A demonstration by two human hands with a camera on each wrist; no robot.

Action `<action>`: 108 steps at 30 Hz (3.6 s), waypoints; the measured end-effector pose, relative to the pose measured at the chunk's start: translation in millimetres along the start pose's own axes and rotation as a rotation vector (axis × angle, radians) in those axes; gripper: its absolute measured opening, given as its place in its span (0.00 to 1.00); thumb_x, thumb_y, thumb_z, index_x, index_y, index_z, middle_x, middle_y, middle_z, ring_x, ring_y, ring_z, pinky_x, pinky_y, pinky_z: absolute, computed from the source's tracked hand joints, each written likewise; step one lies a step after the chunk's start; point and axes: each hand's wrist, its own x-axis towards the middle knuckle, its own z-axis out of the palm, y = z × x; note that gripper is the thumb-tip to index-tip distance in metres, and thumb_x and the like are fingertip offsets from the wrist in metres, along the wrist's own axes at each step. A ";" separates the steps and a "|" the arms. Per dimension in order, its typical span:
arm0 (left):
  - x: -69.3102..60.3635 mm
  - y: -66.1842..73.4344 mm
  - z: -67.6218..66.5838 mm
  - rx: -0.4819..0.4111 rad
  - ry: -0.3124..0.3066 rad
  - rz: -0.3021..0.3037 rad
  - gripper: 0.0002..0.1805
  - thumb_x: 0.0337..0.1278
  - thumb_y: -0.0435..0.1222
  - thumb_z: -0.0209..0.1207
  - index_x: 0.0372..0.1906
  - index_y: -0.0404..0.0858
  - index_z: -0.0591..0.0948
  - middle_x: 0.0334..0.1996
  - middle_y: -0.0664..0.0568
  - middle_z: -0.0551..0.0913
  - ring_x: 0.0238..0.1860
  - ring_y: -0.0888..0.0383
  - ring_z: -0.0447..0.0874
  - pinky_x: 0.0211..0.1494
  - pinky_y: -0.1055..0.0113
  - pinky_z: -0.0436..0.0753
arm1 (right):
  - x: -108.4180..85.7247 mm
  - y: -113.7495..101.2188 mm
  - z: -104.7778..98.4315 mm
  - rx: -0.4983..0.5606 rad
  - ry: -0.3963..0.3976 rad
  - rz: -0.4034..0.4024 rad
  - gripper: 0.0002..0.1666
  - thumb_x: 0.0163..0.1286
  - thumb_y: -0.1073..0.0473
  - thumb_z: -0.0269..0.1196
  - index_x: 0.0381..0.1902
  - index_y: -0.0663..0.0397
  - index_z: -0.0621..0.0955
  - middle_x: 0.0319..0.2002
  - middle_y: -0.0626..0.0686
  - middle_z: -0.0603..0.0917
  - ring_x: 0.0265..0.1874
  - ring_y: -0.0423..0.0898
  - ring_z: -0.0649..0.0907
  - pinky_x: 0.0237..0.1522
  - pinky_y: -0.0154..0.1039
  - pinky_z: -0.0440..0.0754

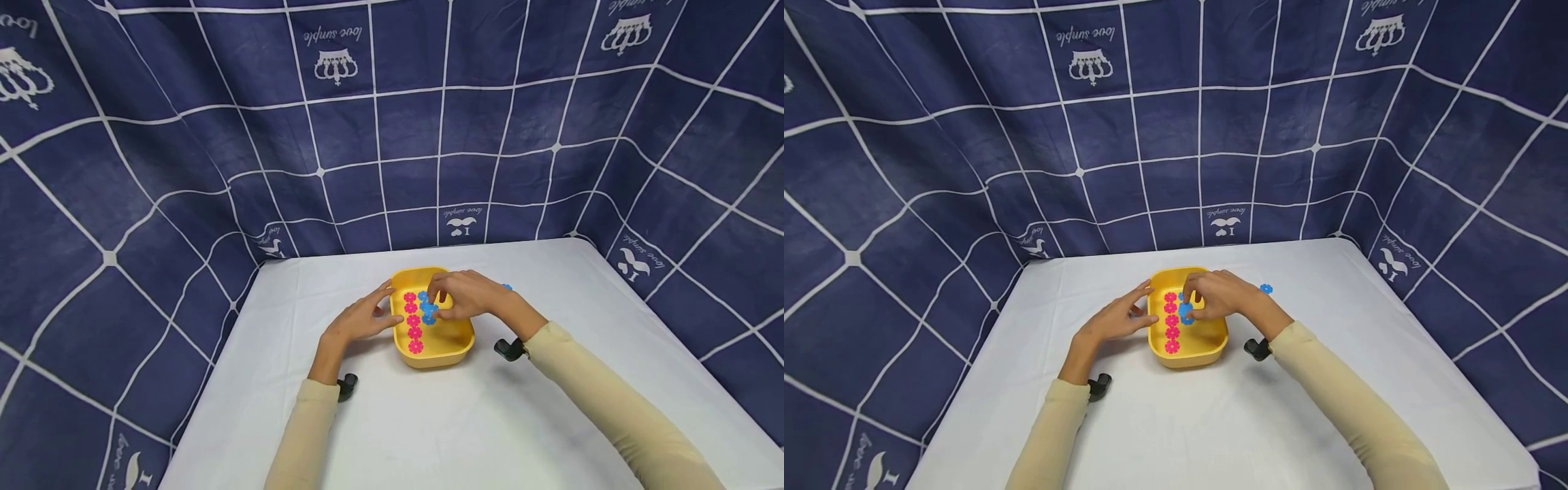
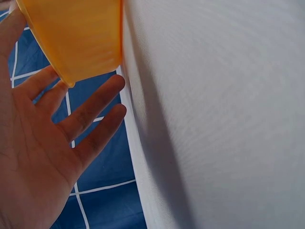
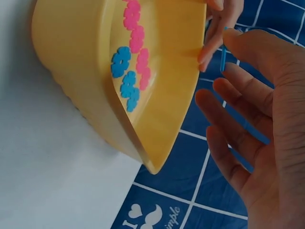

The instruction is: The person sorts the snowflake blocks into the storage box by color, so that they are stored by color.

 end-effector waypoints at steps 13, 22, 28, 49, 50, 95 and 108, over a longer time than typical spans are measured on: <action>0.3 -0.8 0.9 -0.011 0.000 -0.025 0.46 0.66 0.64 0.65 0.85 0.55 0.66 0.85 0.69 0.57 0.61 0.54 0.86 0.67 0.44 0.81 | 11.1 6.7 7.5 0.021 -0.116 -0.020 0.13 0.68 0.46 0.74 0.47 0.42 0.89 0.51 0.44 0.87 0.50 0.50 0.88 0.47 0.41 0.87; 1.0 -0.6 1.2 0.000 -0.001 -0.024 0.46 0.66 0.64 0.65 0.84 0.56 0.66 0.85 0.72 0.56 0.61 0.55 0.85 0.67 0.45 0.81 | 23.3 13.2 13.1 -0.008 -0.202 -0.058 0.13 0.69 0.46 0.75 0.47 0.43 0.90 0.53 0.44 0.87 0.53 0.48 0.86 0.57 0.45 0.86; 1.9 -1.8 0.5 -0.012 -0.002 -0.022 0.46 0.65 0.64 0.66 0.84 0.58 0.66 0.85 0.72 0.57 0.61 0.56 0.86 0.67 0.46 0.81 | 21.1 22.1 31.5 -0.011 -0.211 -0.074 0.16 0.69 0.42 0.75 0.46 0.43 0.90 0.56 0.44 0.86 0.58 0.45 0.84 0.61 0.46 0.85; 0.9 -1.2 0.5 -0.024 -0.009 -0.016 0.47 0.66 0.65 0.65 0.85 0.57 0.65 0.85 0.72 0.55 0.63 0.55 0.85 0.69 0.44 0.79 | 26.2 32.8 45.7 -0.046 -0.245 -0.137 0.15 0.68 0.44 0.76 0.46 0.44 0.91 0.54 0.46 0.85 0.49 0.43 0.84 0.56 0.39 0.85; 0.9 -1.2 0.8 -0.021 -0.011 -0.018 0.47 0.66 0.65 0.64 0.85 0.57 0.65 0.85 0.72 0.55 0.63 0.56 0.85 0.69 0.44 0.79 | 25.8 32.9 46.5 -0.051 -0.247 -0.135 0.15 0.68 0.44 0.76 0.46 0.44 0.91 0.54 0.45 0.85 0.49 0.43 0.84 0.56 0.38 0.85; 0.8 0.0 1.1 0.010 0.001 -0.026 0.44 0.67 0.63 0.65 0.84 0.58 0.66 0.85 0.73 0.54 0.61 0.57 0.86 0.68 0.46 0.81 | 14.8 18.5 18.1 0.070 -0.033 -0.016 0.19 0.73 0.50 0.73 0.58 0.48 0.89 0.54 0.54 0.89 0.55 0.56 0.87 0.58 0.53 0.86; 1.8 0.4 0.4 -0.016 -0.004 -0.036 0.46 0.65 0.66 0.64 0.85 0.58 0.65 0.85 0.73 0.55 0.63 0.55 0.86 0.69 0.42 0.79 | 1.1 27.3 3.3 0.095 0.077 -0.004 0.16 0.72 0.51 0.73 0.56 0.44 0.88 0.52 0.53 0.90 0.49 0.50 0.86 0.48 0.45 0.87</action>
